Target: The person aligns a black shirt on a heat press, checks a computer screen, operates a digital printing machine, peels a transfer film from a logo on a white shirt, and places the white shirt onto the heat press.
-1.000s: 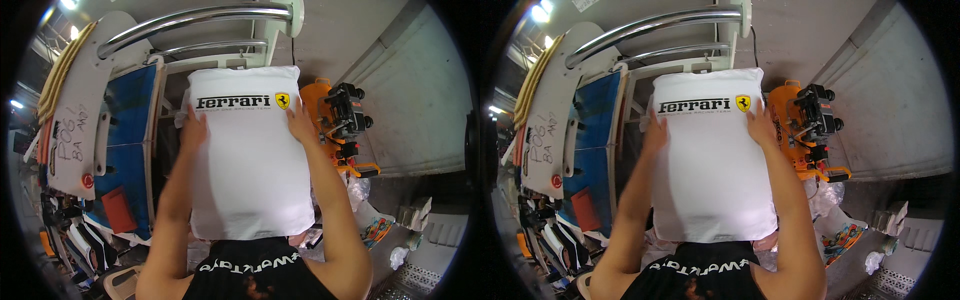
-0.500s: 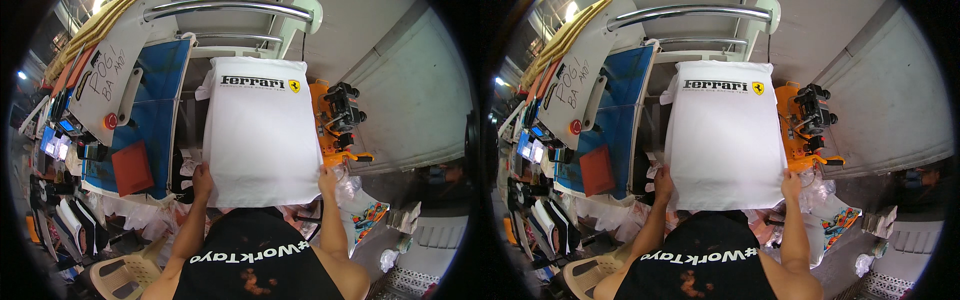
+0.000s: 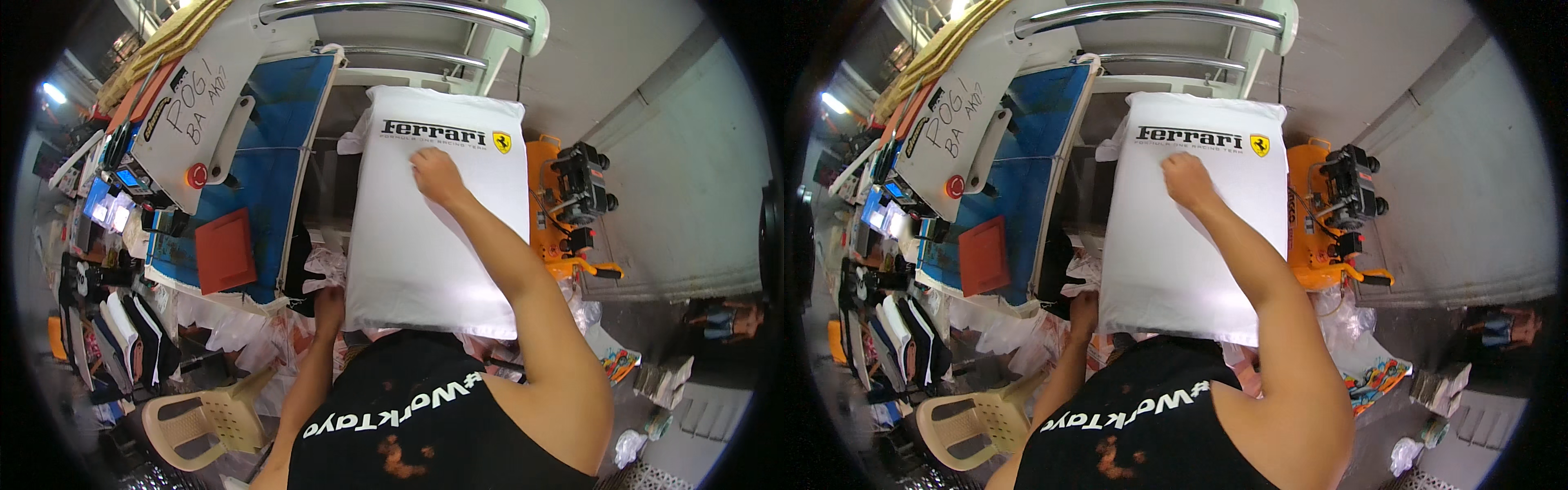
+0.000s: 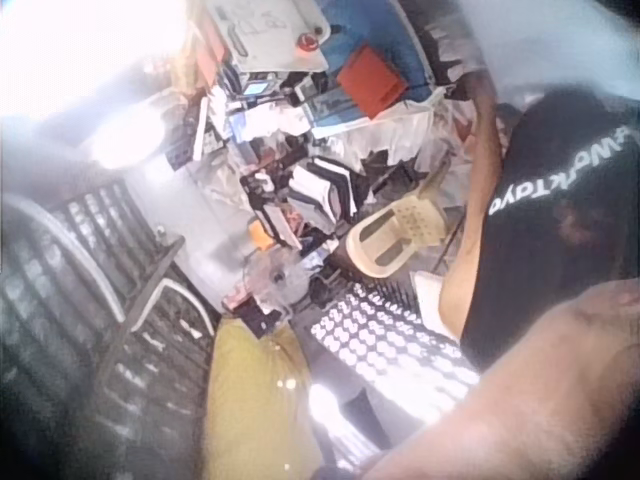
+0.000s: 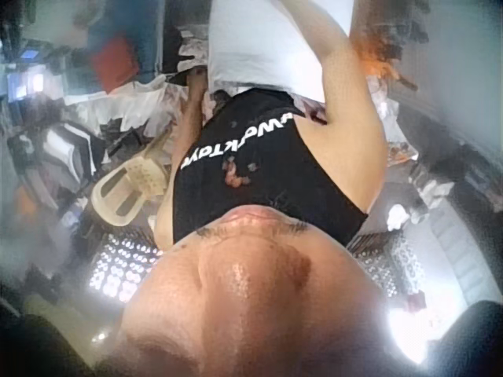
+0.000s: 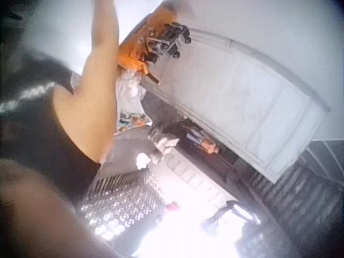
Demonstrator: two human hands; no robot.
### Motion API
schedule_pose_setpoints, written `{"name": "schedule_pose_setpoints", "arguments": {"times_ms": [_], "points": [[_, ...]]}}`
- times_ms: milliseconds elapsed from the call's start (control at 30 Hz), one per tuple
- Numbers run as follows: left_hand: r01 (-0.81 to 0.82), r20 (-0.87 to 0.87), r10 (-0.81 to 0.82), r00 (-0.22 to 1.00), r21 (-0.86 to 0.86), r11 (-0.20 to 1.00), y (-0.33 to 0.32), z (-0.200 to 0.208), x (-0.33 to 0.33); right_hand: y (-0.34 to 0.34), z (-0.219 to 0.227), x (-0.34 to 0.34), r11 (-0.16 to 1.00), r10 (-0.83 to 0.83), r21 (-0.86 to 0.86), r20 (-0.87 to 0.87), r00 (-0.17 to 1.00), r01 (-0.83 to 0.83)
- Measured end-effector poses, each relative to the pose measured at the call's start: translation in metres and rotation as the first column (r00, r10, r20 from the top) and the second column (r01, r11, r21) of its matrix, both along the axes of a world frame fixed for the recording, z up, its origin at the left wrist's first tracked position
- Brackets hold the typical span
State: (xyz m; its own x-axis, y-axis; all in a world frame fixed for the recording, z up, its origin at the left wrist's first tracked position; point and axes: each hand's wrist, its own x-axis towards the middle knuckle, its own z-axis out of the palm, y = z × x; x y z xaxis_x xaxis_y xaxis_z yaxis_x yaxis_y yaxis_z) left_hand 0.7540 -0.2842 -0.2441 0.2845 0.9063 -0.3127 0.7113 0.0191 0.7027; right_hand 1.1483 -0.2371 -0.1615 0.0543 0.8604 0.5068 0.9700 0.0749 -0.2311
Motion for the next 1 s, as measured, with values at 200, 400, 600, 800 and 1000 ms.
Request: {"name": "schedule_pose_setpoints", "arguments": {"times_ms": [200,400,600,800,1000], "points": [[-0.295,0.09,0.342,0.935,-0.337,0.894,-0.088,-0.038,-0.07,0.099,0.009,0.009,0.967,0.19,-0.225,0.321,0.928,-0.12],[-0.428,0.217,0.632,0.744,-0.571,0.7,-0.161,-0.066,-0.148,0.109,0.016,0.008,0.965,0.133,-0.251,0.199,0.971,-0.08],[-0.481,0.403,0.818,0.411,-0.666,0.57,-0.136,-0.046,-0.24,0.116,-0.005,0.014,0.979,-0.152,-0.186,-0.379,0.913,0.086],[-0.653,0.271,0.693,0.668,-0.233,0.72,-0.069,0.054,-0.218,0.112,-0.003,0.02,0.981,0.124,-0.158,0.089,0.988,-0.109],[-0.601,0.176,0.612,0.771,-0.113,0.791,-0.086,0.06,-0.214,0.12,0.008,0.015,0.956,0.071,-0.284,-0.032,0.997,-0.077]]}}
